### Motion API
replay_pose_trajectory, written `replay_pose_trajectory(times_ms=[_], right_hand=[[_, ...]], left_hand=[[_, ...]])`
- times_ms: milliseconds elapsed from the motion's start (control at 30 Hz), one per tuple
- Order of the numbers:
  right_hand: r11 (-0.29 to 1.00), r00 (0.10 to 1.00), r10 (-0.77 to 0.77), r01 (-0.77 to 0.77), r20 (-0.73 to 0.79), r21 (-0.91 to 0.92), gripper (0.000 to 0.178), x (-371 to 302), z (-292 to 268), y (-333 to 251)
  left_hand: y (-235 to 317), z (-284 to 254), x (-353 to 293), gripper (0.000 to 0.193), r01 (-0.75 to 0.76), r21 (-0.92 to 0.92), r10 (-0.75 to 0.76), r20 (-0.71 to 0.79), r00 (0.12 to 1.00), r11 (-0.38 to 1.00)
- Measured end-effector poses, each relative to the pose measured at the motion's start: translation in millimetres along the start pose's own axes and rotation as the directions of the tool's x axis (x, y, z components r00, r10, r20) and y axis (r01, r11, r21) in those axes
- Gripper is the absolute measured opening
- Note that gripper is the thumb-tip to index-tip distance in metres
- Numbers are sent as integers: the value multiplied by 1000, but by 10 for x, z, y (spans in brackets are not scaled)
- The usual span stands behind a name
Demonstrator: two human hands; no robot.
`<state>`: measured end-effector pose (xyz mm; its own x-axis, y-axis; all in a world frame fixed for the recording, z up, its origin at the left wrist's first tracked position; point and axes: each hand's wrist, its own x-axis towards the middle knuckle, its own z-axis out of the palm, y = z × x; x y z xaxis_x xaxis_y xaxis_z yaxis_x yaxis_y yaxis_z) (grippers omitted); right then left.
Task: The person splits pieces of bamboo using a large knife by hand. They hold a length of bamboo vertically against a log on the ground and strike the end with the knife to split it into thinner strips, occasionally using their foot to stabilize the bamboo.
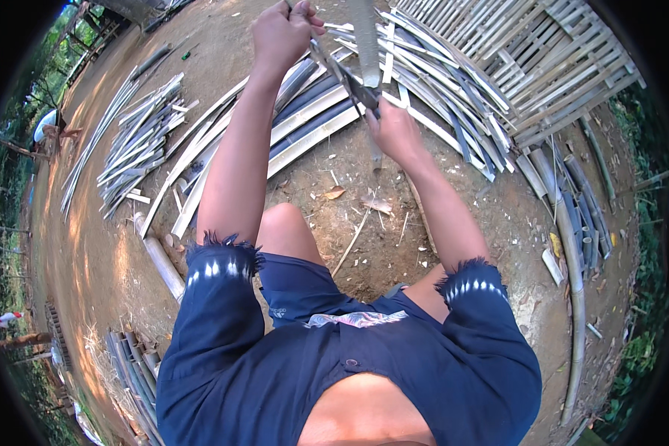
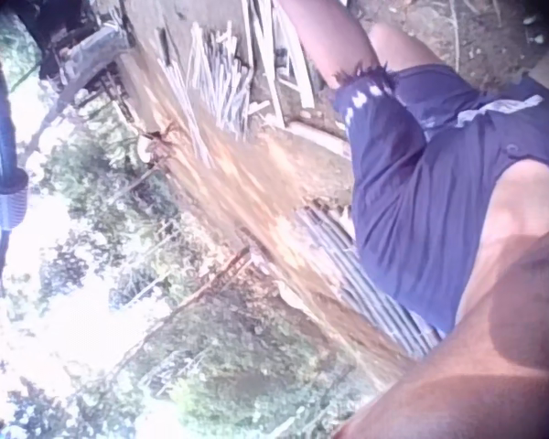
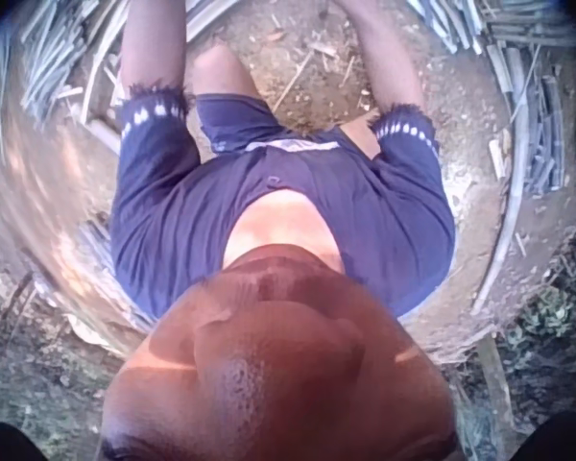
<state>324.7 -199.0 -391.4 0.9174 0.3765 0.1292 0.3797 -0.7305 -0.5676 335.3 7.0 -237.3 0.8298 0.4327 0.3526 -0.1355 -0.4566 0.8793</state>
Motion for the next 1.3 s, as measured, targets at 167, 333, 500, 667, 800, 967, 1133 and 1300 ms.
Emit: replay_pose_trajectory(times_ms=[167,333,500,667,800,967,1133,1300], right_hand=[[974,974,223,-222,31,-34,38,-327,924,963],[964,964,262,-263,32,35,37,-439,915,1605],[804,854,371,-492,364,334,35,-310,483,1606],[954,953,292,-296,86,40,33,-488,637,2102],[955,958,287,-286,0,79,33,-614,596,2069],[967,960,234,-213,-151,139,34,-677,262,1559],[929,931,363,-365,-35,-66,34,-894,899,2126],[943,943,327,-330,58,39,36,-694,848,2040]], left_hand=[[3,85,46,32,-190,258,200,-13,980,947],[-319,327,322,35,-94,-66,98,50,994,993],[-903,-179,272,29,50,-212,-46,23,999,976],[-1328,-258,57,32,249,-314,-253,28,967,916],[-1189,-126,-9,31,173,-362,-202,-44,978,916],[-1280,-253,-46,32,155,-323,-192,-86,978,934],[-1296,-114,-59,31,168,-369,-199,-49,979,914],[-1406,-122,-133,32,217,-429,-299,-134,945,877]])
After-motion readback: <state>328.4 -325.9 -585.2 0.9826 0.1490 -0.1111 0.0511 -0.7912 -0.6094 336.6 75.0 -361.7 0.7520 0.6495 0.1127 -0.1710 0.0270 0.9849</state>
